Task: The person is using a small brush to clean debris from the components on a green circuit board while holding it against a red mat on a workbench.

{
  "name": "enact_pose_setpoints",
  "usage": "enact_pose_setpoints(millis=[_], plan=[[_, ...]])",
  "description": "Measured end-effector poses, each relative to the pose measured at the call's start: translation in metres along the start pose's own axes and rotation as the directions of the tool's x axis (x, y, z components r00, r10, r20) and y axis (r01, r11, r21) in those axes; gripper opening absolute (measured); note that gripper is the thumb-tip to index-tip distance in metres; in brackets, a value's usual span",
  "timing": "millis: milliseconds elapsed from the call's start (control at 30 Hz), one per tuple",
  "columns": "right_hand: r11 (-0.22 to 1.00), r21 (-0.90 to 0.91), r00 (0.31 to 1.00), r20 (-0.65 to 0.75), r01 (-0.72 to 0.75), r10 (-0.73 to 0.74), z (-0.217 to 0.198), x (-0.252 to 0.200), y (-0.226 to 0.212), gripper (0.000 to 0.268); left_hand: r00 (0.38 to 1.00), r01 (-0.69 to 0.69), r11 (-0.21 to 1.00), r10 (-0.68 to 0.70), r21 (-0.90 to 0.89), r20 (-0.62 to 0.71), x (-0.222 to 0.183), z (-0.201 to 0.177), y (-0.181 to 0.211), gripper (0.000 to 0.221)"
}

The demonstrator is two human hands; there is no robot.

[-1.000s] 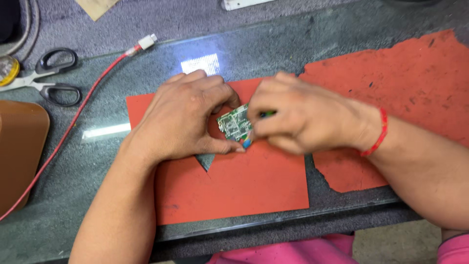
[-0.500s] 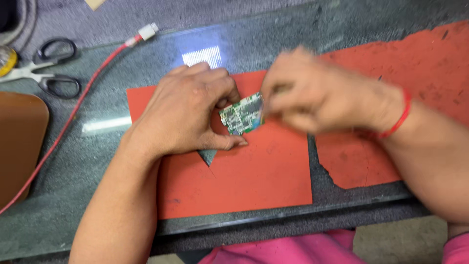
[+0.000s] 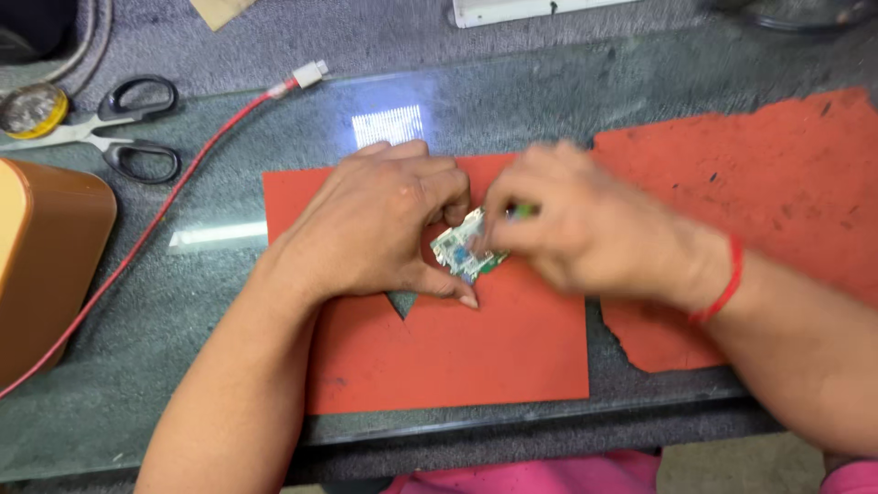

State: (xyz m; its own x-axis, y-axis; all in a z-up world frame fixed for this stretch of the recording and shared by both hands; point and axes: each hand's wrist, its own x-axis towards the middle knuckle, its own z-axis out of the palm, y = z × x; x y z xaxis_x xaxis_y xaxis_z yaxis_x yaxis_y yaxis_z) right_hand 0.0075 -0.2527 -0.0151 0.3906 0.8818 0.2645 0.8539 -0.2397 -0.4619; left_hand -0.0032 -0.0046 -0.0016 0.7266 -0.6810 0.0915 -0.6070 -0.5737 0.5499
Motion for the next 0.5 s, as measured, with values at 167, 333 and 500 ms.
enact_pose_setpoints(millis=[167,333,500], plan=[[0.999,-0.021,0.998,-0.059,-0.03,0.028,-0.001,0.001,-0.001,0.032,1.0,0.025,0.999,-0.025,-0.02,0.001,-0.001,0.003,-0.003,0.071],[0.997,-0.034,0.995,-0.082,-0.064,0.061,-0.004,0.002,0.008,0.025,0.998,-0.021,0.999,0.018,-0.045,-0.067,-0.003,0.006,-0.004,0.086],[0.999,-0.029,0.998,-0.05,0.023,-0.024,0.004,0.007,-0.014,0.029,0.997,-0.042,0.998,0.039,-0.05,-0.064,0.0,0.008,-0.007,0.094]])
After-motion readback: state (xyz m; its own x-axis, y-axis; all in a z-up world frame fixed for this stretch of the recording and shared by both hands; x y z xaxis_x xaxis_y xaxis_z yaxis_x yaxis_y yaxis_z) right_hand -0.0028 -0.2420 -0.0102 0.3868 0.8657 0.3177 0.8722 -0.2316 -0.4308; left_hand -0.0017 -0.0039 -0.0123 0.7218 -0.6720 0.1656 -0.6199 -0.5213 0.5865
